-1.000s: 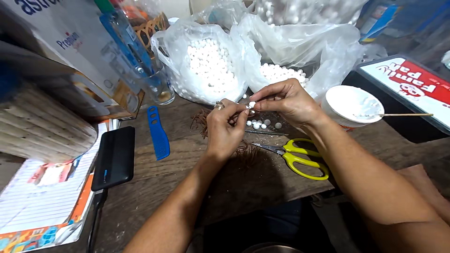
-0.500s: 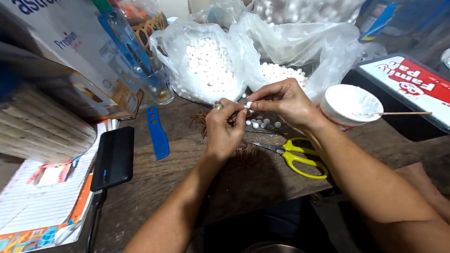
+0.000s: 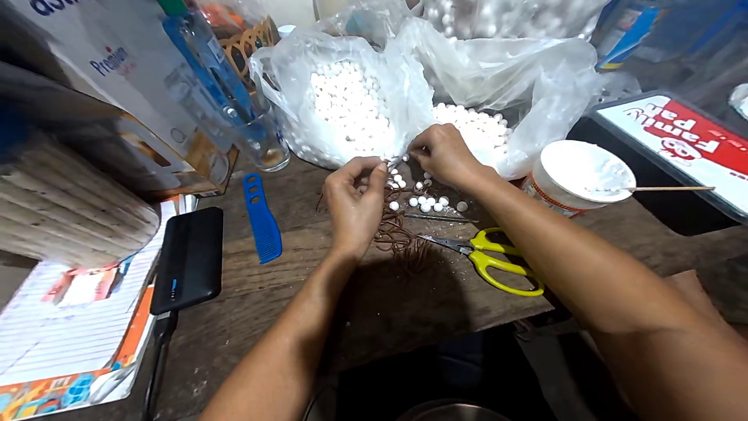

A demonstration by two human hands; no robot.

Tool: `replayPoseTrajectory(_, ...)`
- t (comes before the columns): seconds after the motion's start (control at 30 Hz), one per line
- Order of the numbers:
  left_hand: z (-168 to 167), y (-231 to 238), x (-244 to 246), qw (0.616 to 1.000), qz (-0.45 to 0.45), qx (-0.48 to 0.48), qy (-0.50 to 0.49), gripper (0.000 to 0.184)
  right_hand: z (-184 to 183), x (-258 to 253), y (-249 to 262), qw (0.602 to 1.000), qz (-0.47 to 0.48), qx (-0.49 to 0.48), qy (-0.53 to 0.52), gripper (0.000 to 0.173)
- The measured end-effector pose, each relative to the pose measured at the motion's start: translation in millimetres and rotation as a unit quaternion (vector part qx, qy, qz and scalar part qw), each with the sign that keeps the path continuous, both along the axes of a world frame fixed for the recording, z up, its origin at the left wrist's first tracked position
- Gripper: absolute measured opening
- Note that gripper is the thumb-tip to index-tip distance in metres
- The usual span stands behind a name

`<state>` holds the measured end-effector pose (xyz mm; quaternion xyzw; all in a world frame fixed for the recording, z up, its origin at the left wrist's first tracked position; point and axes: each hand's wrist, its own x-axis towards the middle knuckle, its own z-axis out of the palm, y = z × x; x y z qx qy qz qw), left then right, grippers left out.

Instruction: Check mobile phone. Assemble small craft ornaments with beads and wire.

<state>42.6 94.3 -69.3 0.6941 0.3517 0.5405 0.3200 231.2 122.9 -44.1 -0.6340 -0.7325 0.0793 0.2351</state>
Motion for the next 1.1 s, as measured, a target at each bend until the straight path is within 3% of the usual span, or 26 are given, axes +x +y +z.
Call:
replayPoseTrajectory(0.17, 2, 0, 0, 1.0, 0.022, 0.015, 0.01, 0.008, -2, -8, 17, 0.996, -0.023, -0.078, -0.049, 0.017)
replayPoseTrajectory(0.3, 0, 0, 2, 1.0, 0.013, 0.017, 0.006, 0.005, 3, 10, -2, 0.992, 0.016, -0.018, 0.123, 0.012)
replayPoseTrajectory(0.37, -1, -1, 3, 1.0, 0.005, 0.013, 0.006, 0.003, 6, 14, -21, 0.954, 0.025, -0.043, 0.295, 0.012)
replayPoseTrajectory(0.43, -2, -2, 5, 1.0, -0.003, 0.009, 0.011, 0.003, 3, 16, -37, 0.886, 0.051, -0.077, 0.454, 0.02)
replayPoseTrajectory(0.53, -4, -3, 5, 0.999, 0.001, 0.026, 0.034, 0.003, 0, 20, -51, 0.814, 0.099, -0.102, 0.563, 0.03)
replayPoseTrajectory(0.7, -3, -7, 5, 0.997, 0.01, 0.055, 0.062, 0.004, -2, 23, -56, 0.765, 0.153, -0.112, 0.615, 0.033)
replayPoseTrajectory(0.9, -6, -4, 8, 0.995, 0.021, 0.093, 0.036, 0.006, -7, 24, -54, 0.762, 0.188, -0.112, 0.61, 0.03)
replayPoseTrajectory(1.1, -7, -4, 8, 0.994, 0.025, 0.103, 0.042, 0.006, -5, 20, -56, 0.76, 0.157, -0.114, 0.621, 0.032)
